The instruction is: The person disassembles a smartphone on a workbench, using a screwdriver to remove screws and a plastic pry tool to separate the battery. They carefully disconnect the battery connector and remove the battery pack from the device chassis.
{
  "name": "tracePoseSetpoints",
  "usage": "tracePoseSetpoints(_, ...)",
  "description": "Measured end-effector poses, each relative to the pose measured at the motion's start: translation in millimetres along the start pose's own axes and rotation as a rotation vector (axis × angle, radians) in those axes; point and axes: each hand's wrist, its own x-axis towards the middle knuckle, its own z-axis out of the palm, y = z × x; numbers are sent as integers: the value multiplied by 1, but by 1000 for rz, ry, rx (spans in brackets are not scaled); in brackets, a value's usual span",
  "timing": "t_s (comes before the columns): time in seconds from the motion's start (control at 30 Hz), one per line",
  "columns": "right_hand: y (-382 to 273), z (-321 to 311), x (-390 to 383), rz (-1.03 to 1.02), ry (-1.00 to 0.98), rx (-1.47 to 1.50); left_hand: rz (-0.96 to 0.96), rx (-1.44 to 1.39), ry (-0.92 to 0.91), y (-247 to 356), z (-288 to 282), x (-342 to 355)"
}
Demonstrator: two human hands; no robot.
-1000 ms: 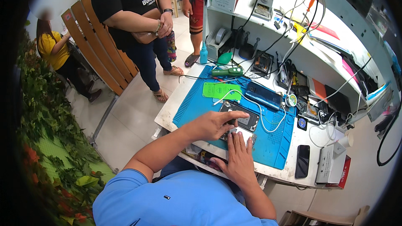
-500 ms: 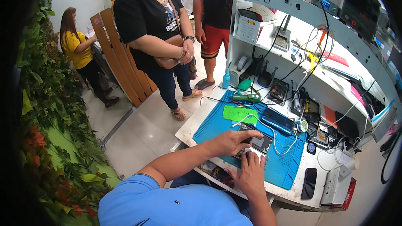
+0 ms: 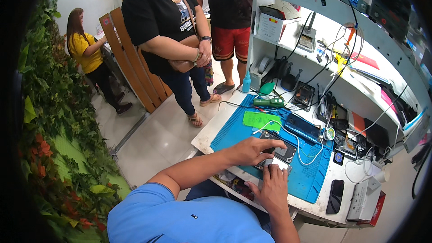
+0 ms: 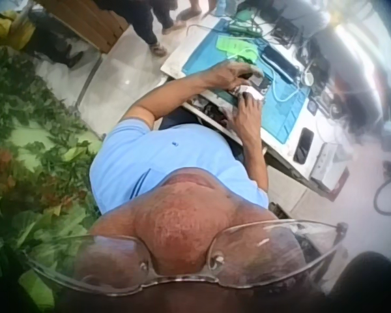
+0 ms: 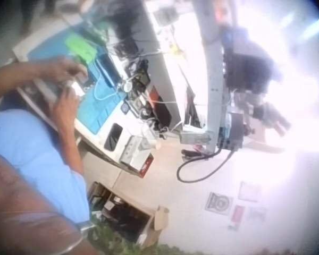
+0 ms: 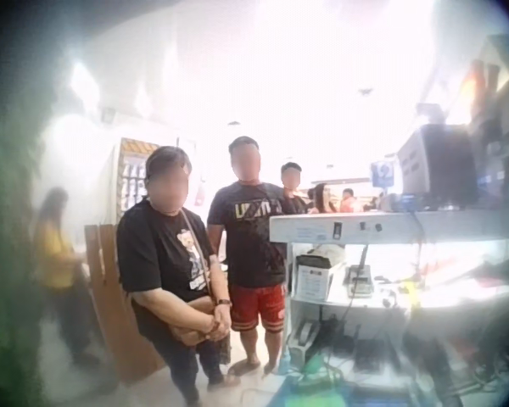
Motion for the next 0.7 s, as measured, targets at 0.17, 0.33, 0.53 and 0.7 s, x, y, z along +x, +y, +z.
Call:
tracePoseSetpoints(0.17, -1, -11, 2, 53, -89, 55, 19, 22, 23, -5, -1, 1)
tracePoseSetpoints(0.33, -1, -8, 3, 67, -39, -16, 73, -17, 67, -6, 0, -1)
tracePoseSetpoints(0.53, -5, 7, 3, 63, -1, -5, -38, 6, 13, -7, -1, -3)
tracePoseSetpoints(0.7, -4, 26, 1, 108, -157, 2, -40, -1, -1, -11, -1, -4)
